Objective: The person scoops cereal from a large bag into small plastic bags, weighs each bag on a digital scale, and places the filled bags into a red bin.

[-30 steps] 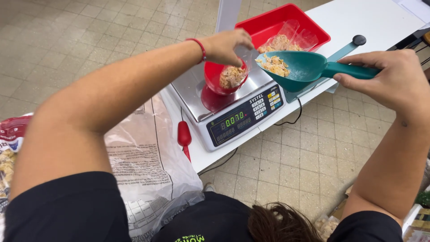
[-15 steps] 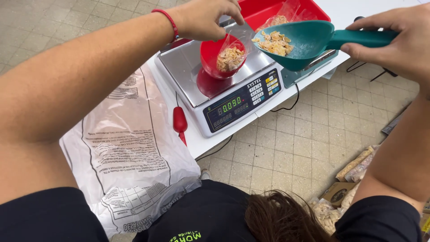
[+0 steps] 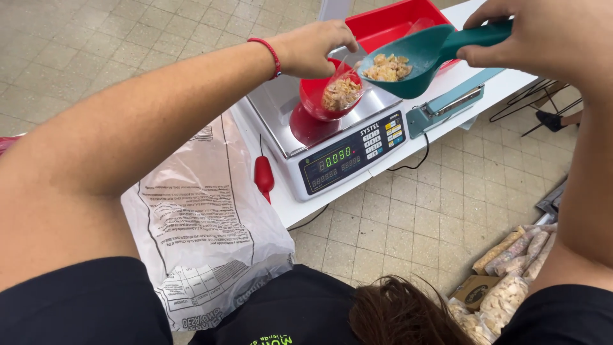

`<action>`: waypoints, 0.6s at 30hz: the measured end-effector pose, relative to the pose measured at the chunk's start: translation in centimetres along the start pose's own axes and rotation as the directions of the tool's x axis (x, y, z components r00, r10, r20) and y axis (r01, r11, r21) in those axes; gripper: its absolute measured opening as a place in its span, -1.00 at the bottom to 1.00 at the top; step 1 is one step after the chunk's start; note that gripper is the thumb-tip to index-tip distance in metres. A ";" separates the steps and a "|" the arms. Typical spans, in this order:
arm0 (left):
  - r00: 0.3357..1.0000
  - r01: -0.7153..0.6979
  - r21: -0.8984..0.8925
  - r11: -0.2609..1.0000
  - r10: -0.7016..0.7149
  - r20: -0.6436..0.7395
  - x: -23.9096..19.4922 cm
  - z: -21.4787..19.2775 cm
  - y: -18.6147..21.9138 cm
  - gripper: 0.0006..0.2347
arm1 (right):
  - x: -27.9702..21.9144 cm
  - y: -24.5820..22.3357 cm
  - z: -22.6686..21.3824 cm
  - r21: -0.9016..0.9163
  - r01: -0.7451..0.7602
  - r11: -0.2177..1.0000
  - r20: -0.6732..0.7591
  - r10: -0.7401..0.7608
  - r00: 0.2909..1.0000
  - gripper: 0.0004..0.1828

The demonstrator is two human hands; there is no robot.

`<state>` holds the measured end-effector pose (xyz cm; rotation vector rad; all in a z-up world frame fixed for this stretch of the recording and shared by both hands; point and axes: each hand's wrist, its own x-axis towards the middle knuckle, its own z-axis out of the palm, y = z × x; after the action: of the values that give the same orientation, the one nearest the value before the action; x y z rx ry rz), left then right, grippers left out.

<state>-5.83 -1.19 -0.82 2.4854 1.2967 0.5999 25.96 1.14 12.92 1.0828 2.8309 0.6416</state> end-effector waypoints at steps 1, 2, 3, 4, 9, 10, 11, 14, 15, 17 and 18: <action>1.000 0.009 -0.005 1.000 -0.009 0.002 -0.1 0.0 0.1 -0.60 | 0.2 -0.8 -0.6 -0.046 -0.024 0.999 0.031 0.025 0.999 -0.57; 1.000 0.018 -0.010 1.000 -0.018 0.004 -0.2 0.1 0.2 -0.59 | 0.4 -1.6 -1.3 -0.093 -0.046 0.995 0.061 0.052 0.997 -0.58; 1.000 0.018 -0.010 1.000 -0.018 0.001 -0.2 0.1 0.1 -0.59 | 0.6 -2.1 -1.6 -0.095 -0.044 0.994 0.061 0.050 0.997 -0.58; 1.000 0.021 -0.012 1.000 -0.021 0.007 -0.2 0.2 0.0 -0.59 | 0.8 -2.6 -2.0 -0.088 -0.067 0.994 0.114 0.077 0.991 -0.58; 1.000 0.028 -0.011 1.000 -0.028 0.007 0.0 0.4 -0.4 -0.58 | 1.5 -3.4 -2.1 -0.118 -0.035 0.992 0.216 0.060 0.974 -0.44; 0.999 0.042 -0.010 0.999 -0.042 0.014 -0.1 0.4 -0.2 -0.58 | 1.6 -3.5 -2.1 -0.158 -0.021 0.987 0.222 0.057 0.973 -0.41; 0.998 0.057 -0.008 0.998 -0.057 0.020 -0.1 0.3 -0.1 -0.58 | 1.7 -3.6 -2.2 -0.198 -0.007 0.980 0.228 0.053 0.972 -0.38; 0.994 0.099 -0.032 0.995 -0.098 0.056 -0.3 0.3 0.4 -0.53 | 1.6 -3.2 -2.2 -0.239 0.019 0.971 0.203 0.031 0.979 -0.42; 0.993 0.103 -0.032 0.994 -0.101 0.055 -0.3 0.5 0.4 -0.53 | 1.6 -3.0 -1.9 -0.238 0.022 0.971 0.203 0.028 0.979 -0.42; 0.984 0.144 -0.033 0.989 -0.140 0.113 -0.2 0.8 0.4 -0.49 | 1.5 -2.5 -1.5 -0.238 0.032 0.971 0.182 0.013 0.983 -0.45; 0.983 0.147 -0.033 0.989 -0.143 0.112 -0.4 0.6 0.7 -0.49 | 1.5 -2.4 -1.3 -0.237 0.034 0.971 0.182 0.010 0.983 -0.45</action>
<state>-5.27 -1.93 -1.21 2.3310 1.3936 0.4449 23.10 -0.01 13.35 1.0243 2.5255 0.8133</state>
